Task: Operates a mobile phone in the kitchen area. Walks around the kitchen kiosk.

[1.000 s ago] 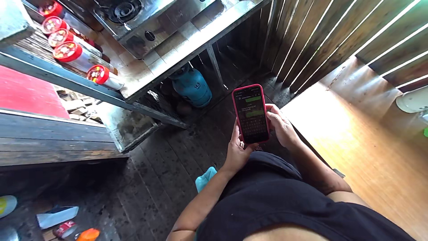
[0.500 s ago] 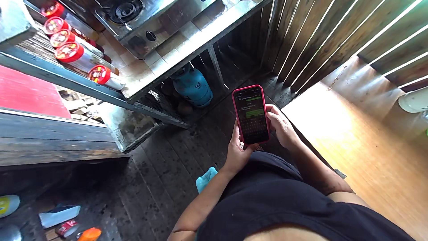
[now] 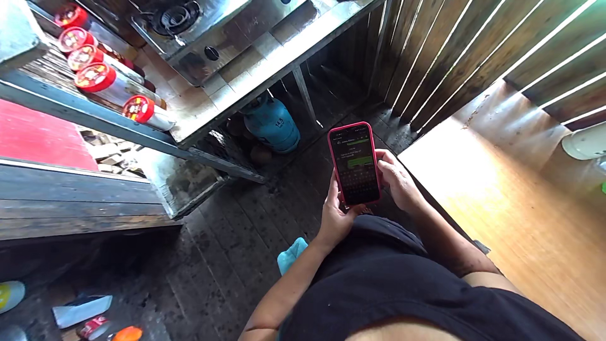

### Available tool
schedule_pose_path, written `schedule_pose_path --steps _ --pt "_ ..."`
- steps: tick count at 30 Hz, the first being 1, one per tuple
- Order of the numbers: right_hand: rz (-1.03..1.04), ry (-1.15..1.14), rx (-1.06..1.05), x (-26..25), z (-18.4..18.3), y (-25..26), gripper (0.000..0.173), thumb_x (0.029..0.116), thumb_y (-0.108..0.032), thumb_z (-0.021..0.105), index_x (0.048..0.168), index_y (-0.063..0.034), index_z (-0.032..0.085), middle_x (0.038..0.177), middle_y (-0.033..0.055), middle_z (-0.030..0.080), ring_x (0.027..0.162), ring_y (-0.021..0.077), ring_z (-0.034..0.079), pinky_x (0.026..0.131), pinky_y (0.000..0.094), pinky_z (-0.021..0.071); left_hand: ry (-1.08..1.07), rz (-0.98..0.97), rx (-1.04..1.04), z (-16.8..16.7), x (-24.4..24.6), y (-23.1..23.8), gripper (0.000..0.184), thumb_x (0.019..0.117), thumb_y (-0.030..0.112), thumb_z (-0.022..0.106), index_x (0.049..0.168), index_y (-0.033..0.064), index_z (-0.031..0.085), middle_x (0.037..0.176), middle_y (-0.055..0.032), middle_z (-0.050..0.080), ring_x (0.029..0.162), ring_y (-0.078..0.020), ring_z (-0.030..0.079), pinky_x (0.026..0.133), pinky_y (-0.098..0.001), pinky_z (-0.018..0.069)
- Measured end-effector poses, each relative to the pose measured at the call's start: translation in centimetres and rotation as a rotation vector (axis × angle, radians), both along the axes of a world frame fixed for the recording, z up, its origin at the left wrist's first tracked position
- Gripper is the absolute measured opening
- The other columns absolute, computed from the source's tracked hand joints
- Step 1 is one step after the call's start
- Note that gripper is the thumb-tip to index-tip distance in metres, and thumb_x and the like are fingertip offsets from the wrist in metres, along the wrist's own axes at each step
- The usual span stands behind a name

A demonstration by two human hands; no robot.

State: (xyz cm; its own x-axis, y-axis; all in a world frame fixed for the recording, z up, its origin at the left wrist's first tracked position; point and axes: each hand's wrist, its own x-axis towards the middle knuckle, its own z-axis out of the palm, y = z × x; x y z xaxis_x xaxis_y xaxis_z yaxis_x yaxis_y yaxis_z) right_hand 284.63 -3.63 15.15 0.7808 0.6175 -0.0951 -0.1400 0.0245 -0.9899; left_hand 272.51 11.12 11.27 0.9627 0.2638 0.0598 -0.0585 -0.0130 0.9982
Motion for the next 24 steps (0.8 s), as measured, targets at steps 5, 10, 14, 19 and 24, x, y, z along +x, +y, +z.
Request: schedule_pose_path --steps 5,10,14,19,24 --pt "0.000 -0.009 0.000 0.16 -0.04 -0.01 0.037 0.1054 -0.024 0.031 0.135 -0.0124 0.050 0.102 -0.0001 0.067 0.089 0.0056 0.066 0.077 0.0247 0.0562 0.008 0.000 0.017 0.01 0.15 0.01 0.101 0.0840 0.006 0.078 0.158 -0.0097 0.011 0.143 -0.0223 0.055 0.125 -0.0166 0.062 0.107 -0.0314 0.0520" --pt "0.003 -0.012 0.002 0.23 0.02 -0.10 0.038 0.1050 -0.024 0.031 0.136 -0.0116 0.050 0.106 0.0005 0.067 0.093 0.0056 0.066 0.080 0.0252 0.0561 0.016 -0.002 0.011 0.06 0.18 -0.07 0.101 0.0848 0.005 0.077 0.158 -0.0099 0.010 0.143 -0.0226 0.054 0.127 -0.0161 0.061 0.108 -0.0310 0.0511" --pt "0.002 -0.015 0.002 0.28 -0.01 -0.13 0.038 0.1048 -0.024 0.032 0.135 -0.0119 0.050 0.103 0.0000 0.068 0.090 0.0051 0.066 0.078 0.0243 0.0558 0.007 0.003 0.018 -0.01 0.23 -0.14 0.100 0.0843 0.006 0.078 0.158 -0.0098 0.011 0.143 -0.0225 0.054 0.126 -0.0160 0.061 0.108 -0.0311 0.0513" --pt "0.008 -0.011 0.014 0.21 -0.06 -0.17 0.037 0.1049 -0.023 0.032 0.135 -0.0119 0.050 0.102 0.0003 0.068 0.089 0.0057 0.067 0.077 0.0254 0.0566 0.009 0.010 0.021 -0.16 0.12 -0.20 0.102 0.0839 0.007 0.079 0.158 -0.0084 0.011 0.142 -0.0216 0.056 0.125 -0.0166 0.062 0.107 -0.0319 0.0522" --pt "0.010 -0.003 0.022 0.12 0.02 -0.21 0.036 0.1049 -0.023 0.033 0.135 -0.0125 0.050 0.103 0.0000 0.068 0.090 0.0056 0.067 0.079 0.0253 0.0568 0.013 0.015 0.028 0.03 0.02 -0.31 0.101 0.0837 0.006 0.078 0.158 -0.0095 0.012 0.141 -0.0221 0.056 0.124 -0.0170 0.063 0.106 -0.0323 0.0526"
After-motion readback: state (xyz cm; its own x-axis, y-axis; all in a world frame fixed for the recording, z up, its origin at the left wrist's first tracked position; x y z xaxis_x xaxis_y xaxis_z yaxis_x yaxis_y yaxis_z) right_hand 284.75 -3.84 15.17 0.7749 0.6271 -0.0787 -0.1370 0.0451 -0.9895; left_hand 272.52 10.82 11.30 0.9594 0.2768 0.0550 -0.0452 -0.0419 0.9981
